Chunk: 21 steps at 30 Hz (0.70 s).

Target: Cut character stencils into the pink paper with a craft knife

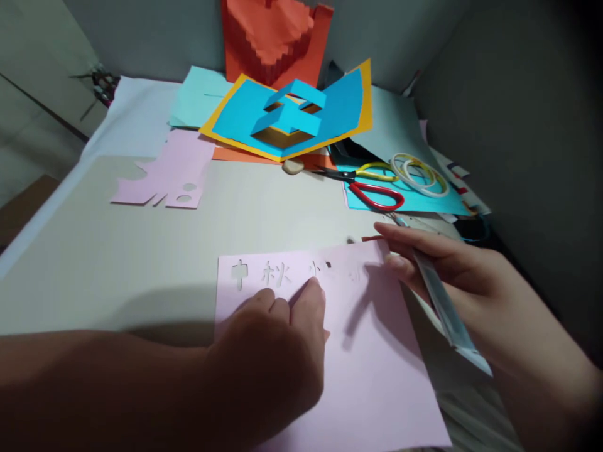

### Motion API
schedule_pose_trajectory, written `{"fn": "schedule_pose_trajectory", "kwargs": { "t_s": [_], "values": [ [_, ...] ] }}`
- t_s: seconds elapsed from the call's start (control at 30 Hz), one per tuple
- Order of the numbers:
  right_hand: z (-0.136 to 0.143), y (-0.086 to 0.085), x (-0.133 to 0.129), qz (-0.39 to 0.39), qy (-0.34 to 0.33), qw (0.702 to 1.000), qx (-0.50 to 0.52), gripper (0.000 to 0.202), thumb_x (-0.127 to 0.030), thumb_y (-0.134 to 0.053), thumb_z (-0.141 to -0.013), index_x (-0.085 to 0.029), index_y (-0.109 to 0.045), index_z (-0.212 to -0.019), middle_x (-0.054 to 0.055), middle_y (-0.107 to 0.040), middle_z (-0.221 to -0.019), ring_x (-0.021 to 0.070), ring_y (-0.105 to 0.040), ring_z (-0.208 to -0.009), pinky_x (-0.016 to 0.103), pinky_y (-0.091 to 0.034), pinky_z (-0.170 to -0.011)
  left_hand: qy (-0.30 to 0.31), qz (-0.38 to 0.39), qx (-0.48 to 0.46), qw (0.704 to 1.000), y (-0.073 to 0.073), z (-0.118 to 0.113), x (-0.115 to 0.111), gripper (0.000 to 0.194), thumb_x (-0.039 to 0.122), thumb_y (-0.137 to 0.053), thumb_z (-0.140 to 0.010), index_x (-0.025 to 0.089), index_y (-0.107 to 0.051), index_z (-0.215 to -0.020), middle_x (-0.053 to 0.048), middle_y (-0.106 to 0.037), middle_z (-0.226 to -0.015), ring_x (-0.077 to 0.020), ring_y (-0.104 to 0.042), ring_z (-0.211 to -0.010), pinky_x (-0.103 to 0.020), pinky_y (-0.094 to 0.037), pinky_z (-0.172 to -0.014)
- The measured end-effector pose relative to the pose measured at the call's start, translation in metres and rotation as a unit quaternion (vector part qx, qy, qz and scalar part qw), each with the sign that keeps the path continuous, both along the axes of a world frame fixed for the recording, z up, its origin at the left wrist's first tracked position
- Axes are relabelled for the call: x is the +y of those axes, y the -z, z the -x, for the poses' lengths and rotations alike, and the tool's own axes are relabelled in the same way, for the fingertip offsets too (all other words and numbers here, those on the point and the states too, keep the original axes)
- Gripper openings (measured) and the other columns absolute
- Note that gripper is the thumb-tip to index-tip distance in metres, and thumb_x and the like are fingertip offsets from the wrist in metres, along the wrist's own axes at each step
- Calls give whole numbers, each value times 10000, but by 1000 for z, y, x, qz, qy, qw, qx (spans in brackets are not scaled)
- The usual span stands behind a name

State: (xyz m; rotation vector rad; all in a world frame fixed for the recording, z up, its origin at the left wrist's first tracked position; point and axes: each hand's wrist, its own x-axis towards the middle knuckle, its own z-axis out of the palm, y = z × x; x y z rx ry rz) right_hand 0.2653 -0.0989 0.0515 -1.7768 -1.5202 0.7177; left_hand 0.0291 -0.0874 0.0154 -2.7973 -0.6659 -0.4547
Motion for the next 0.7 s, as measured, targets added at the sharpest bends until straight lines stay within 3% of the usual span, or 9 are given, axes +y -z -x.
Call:
{"fn": "schedule_pose_trajectory", "kwargs": {
  "t_s": [0.07,0.2,0.3,0.4,0.53,0.7],
  "values": [
    [1,2,-15,19,35,999,25,389,-413,-771,-830,-306,-760,-1204,75,-779,-1232,293,-758,-1078,371,-667,-822,-2,-20,-9,1000,1,-2,0,272,192,-666,-872,35,-777,-1065,-202,-758,-1117,-185,-601,-488,-331,-489,-420],
    [0,14,-38,27,64,997,24,476,-422,-827,-752,-288,-767,-1205,75,-823,-947,226,-782,-770,268,-634,-556,-14,-42,-32,998,4,-4,1,269,199,-657,-893,29,-775,-1064,-206,-759,-1109,-214,-617,-533,-388,-521,-524],
    [-9,21,-39,-17,53,998,-15,489,-345,-805,-765,-289,-744,-1247,49,-811,-943,190,-769,-773,256,-631,-624,-1,-60,-37,998,6,-2,5,302,209,-636,-924,4,-750,-1115,-203,-763,-1094,-247,-665,-628,-451,-539,-683],
    [-24,22,-22,-55,9,997,-54,500,-273,-737,-790,-270,-715,-1290,47,-806,-982,193,-762,-811,308,-635,-718,2,-67,-23,998,5,0,11,355,140,-686,-856,-9,-716,-1176,-204,-759,-1109,-261,-665,-677,-493,-497,-774],
    [-36,17,11,-53,-45,994,-85,442,-194,-682,-761,-239,-765,-1192,75,-807,-1027,243,-757,-876,376,-630,-762,-2,-44,-24,999,-3,2,21,385,109,-686,-803,-2,-715,-1171,-187,-753,-1141,-253,-639,-721,-552,-424,-888],
    [-30,17,48,-51,-145,982,-113,393,-160,-626,-805,-265,-773,-1154,49,-805,-1063,252,-759,-924,359,-637,-759,-26,3,-39,999,-6,2,37,322,214,-610,-845,88,-744,-1108,-101,-754,-1158,-253,-634,-823,-598,-355,-1004]
  ]
}}
